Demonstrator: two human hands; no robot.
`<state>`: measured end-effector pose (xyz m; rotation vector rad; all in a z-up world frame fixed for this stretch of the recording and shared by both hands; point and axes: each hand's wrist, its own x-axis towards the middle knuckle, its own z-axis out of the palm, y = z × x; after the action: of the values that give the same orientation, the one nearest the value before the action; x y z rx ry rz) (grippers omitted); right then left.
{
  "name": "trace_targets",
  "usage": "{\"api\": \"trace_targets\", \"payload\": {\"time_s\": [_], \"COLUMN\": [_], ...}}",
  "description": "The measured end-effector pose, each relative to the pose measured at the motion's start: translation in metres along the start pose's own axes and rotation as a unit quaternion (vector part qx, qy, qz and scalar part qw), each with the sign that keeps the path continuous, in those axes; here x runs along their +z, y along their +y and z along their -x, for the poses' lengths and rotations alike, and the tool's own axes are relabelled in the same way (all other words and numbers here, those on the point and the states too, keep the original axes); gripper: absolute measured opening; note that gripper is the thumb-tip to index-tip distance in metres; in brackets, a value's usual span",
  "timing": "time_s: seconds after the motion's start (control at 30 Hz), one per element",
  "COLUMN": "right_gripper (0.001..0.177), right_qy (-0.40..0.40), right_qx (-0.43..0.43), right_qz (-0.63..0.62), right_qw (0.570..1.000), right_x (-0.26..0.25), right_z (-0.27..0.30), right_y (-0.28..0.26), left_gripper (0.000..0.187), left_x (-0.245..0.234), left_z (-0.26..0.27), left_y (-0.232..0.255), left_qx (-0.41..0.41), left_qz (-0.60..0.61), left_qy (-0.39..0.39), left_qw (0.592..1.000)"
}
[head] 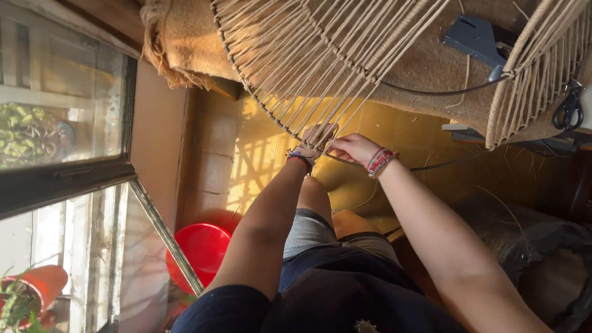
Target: Weaving and tying fibers onto a lampshade frame and trimming excess with scissors.
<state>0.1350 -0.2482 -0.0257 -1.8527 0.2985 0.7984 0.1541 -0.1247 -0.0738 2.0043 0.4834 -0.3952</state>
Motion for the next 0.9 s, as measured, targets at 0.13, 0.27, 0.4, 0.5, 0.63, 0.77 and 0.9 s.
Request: {"api": "trace_targets", "payload": {"time_s": [0.13,0.27,0.4,0.5,0.63,0.77,0.9], "right_gripper": [0.011,0.012,0.022,0.031,0.034,0.038,0.025], "right_qy": [0.024,0.038,0.039,0.029,-0.109,-0.123,0.069], "right_qx": [0.023,-0.060,-0.241,-0.296,-0.390,-0.472,-0.274], "right_qz": [-0.330,-0.491,-0.565,-0.588,-0.596,-0.537,-0.603], "right_qw": [0.943,0.868,0.788,0.752,0.693,0.689,0.746], "right_x": [-0.010,-0.068,-0.101,-0.117,-0.124,-0.115,-0.104], "right_z": [-0.003,-0.014,-0.061,-0.106,-0.126,-0.132,-0.042], "right_y": [-0.034,-0.049,-0.044,-0.013,0.006,0.012,-0.060], "left_gripper": [0.037,0.022,0.028,0.034,0.016,0.009,0.012], "left_x": [-0.012,0.017,-0.109,-0.112,-0.093,-0.079,-0.107], "left_z": [0.000,0.042,0.069,0.036,0.019,0.001,-0.007], "left_y": [-0.022,-0.146,0.123,0.185,0.209,0.216,0.219], "left_qx": [-0.181,0.071,0.345,0.508,0.606,0.645,0.703], "left_qz": [-0.262,-0.395,-0.332,-0.319,-0.344,-0.315,-0.278], "left_qy": [-0.261,-0.316,-0.125,0.040,0.126,0.170,0.154], "left_qw": [0.911,0.860,0.869,0.799,0.706,0.676,0.637]}}
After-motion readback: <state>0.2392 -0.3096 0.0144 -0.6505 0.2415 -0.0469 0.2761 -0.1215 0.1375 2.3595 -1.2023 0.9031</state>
